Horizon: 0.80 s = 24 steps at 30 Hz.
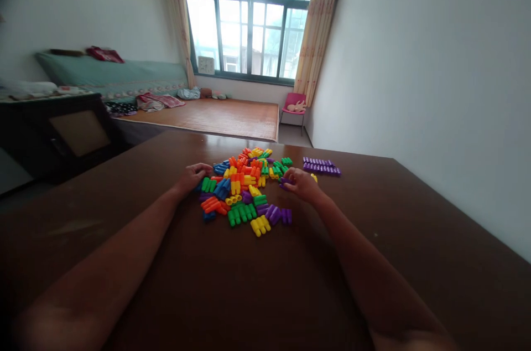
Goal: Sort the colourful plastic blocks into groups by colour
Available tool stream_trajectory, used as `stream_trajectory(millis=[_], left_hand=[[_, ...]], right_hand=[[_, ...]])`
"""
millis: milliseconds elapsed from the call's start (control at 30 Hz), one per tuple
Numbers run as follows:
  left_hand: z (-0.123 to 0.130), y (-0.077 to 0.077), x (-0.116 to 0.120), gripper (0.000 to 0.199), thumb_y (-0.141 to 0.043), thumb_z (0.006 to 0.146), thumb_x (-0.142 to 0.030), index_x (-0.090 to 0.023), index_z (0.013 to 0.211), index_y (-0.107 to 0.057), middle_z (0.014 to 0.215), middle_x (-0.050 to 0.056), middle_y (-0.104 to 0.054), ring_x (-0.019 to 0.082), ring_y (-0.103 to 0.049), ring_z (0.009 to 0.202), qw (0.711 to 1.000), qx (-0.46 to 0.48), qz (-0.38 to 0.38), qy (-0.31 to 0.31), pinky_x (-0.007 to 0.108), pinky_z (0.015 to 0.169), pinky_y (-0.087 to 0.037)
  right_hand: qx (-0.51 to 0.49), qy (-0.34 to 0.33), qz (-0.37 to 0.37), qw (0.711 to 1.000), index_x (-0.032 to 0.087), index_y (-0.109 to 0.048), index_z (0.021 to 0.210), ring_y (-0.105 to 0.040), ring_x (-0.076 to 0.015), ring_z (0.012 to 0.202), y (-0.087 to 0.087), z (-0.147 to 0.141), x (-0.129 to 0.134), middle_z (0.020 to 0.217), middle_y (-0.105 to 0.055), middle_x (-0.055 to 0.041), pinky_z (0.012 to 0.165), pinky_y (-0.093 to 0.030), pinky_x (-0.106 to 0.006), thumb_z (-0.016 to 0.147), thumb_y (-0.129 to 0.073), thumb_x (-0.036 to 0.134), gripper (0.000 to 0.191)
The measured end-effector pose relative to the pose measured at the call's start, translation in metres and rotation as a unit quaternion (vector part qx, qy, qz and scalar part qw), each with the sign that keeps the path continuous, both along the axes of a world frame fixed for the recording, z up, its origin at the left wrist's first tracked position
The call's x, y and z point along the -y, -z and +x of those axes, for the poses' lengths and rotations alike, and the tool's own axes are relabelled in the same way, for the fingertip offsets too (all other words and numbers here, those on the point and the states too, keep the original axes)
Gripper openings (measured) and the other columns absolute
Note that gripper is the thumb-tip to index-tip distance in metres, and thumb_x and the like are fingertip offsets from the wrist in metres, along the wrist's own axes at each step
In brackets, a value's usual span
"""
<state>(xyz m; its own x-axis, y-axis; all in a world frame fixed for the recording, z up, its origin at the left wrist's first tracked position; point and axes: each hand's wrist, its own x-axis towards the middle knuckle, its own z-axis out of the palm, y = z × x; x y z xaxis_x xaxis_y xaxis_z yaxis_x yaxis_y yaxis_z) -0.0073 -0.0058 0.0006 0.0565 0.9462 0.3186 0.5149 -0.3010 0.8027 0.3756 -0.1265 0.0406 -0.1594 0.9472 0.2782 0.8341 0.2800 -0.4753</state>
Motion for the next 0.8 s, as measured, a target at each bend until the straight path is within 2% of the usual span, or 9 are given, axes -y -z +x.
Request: stream_trajectory(millis=[33, 100, 167, 233, 333, 500, 600, 700, 800], left_hand=[[0.0, 0.0, -0.001, 0.026, -0.056, 0.07, -0.026, -0.017, 0.087, -0.074, 0.081, 0.004, -0.075, 0.02, -0.068, 0.078, 1.0, -0.001, -0.002, -0.001, 0.027, 0.071, -0.054], [-0.001, 0.001, -0.002, 0.026, -0.056, 0.07, -0.026, -0.017, 0.087, -0.074, 0.081, 0.004, -0.075, 0.019, -0.068, 0.077, 1.0, -0.002, -0.003, -0.004, 0.027, 0.071, -0.054], [-0.001, 0.002, -0.004, 0.026, -0.057, 0.07, -0.027, -0.017, 0.087, -0.074, 0.081, 0.004, -0.075, 0.019, -0.068, 0.077, 1.0, -0.002, 0.0, -0.003, 0.027, 0.071, -0.054], [-0.001, 0.003, -0.005, 0.027, -0.057, 0.07, -0.028, -0.017, 0.088, -0.074, 0.082, 0.005, -0.075, 0.02, -0.068, 0.078, 1.0, -0.001, 0.001, -0.001, 0.027, 0.071, -0.054], [-0.002, 0.004, -0.006, 0.029, -0.056, 0.07, -0.03, -0.017, 0.089, -0.073, 0.084, 0.005, -0.075, 0.02, -0.068, 0.079, 1.0, -0.001, -0.001, 0.005, 0.027, 0.072, -0.054], [-0.005, 0.003, -0.005, 0.032, -0.053, 0.07, -0.031, -0.016, 0.091, -0.072, 0.087, 0.006, -0.074, 0.021, -0.068, 0.081, 0.999, -0.008, -0.002, 0.033, 0.029, 0.072, -0.054], [-0.006, 0.002, -0.005, 0.033, -0.052, 0.07, -0.032, -0.016, 0.092, -0.071, 0.087, 0.006, -0.074, 0.021, -0.068, 0.081, 0.999, -0.016, -0.001, 0.032, 0.029, 0.072, -0.054], [-0.005, 0.001, -0.005, 0.031, -0.053, 0.07, -0.031, -0.017, 0.09, -0.072, 0.087, 0.005, -0.075, 0.021, -0.068, 0.08, 1.0, -0.021, 0.001, 0.02, 0.028, 0.071, -0.054], [-0.004, 0.001, -0.005, 0.03, -0.056, 0.069, -0.032, -0.018, 0.089, -0.073, 0.084, 0.004, -0.075, 0.021, -0.069, 0.078, 1.0, -0.018, -0.001, 0.008, 0.028, 0.07, -0.054]], right_hand=[[0.041, 0.026, 0.031, 0.998, 0.019, -0.065, 0.095, -0.058, -0.0169, 0.082, 0.0, 0.009, -0.002, 0.09, -0.064, -0.0052, 0.078, -0.047, -0.03, 0.078, -0.065, 0.026, 0.019], [0.091, 0.011, 0.041, 0.995, 0.02, -0.066, 0.093, -0.057, -0.0183, 0.087, 0.0, 0.022, -0.004, 0.096, -0.062, -0.0063, 0.082, -0.046, -0.032, 0.073, -0.07, 0.024, 0.021], [0.069, -0.055, -0.008, 0.996, 0.02, -0.067, 0.098, -0.058, -0.0183, 0.088, -0.003, 0.028, -0.005, 0.101, -0.062, -0.0063, 0.081, -0.047, -0.031, 0.069, -0.075, 0.028, 0.031], [-0.001, -0.104, -0.066, 0.992, 0.02, -0.065, 0.106, -0.059, -0.0178, 0.087, -0.008, 0.034, -0.005, 0.103, -0.063, -0.006, 0.079, -0.048, -0.03, 0.068, -0.075, 0.036, 0.042], [-0.079, -0.098, -0.115, 0.985, 0.019, -0.064, 0.109, -0.06, -0.0175, 0.086, -0.013, 0.045, -0.005, 0.104, -0.066, -0.0058, 0.077, -0.049, -0.03, 0.072, -0.07, 0.044, 0.045], [-0.067, -0.112, -0.216, 0.968, 0.02, -0.061, 0.12, -0.06, -0.0168, 0.077, -0.003, 0.049, -0.004, 0.086, -0.067, -0.0029, 0.068, -0.048, -0.027, 0.067, -0.075, 0.048, 0.062], [-0.064, -0.149, -0.218, 0.962, 0.021, -0.063, 0.119, -0.059, -0.0155, 0.075, 0.001, 0.041, -0.002, 0.081, -0.066, -0.0014, 0.067, -0.047, -0.026, 0.069, -0.074, 0.048, 0.058], [-0.093, -0.175, -0.226, 0.954, 0.02, -0.066, 0.114, -0.06, -0.0153, 0.076, -0.005, 0.045, -0.006, 0.085, -0.068, -0.0024, 0.068, -0.048, -0.027, 0.068, -0.075, 0.048, 0.055], [-0.181, -0.094, -0.169, 0.964, 0.02, -0.064, 0.117, -0.063, -0.0178, 0.085, -0.012, 0.074, -0.028, 0.099, -0.069, -0.0065, 0.075, -0.051, -0.03, 0.068, -0.075, 0.047, 0.057]])
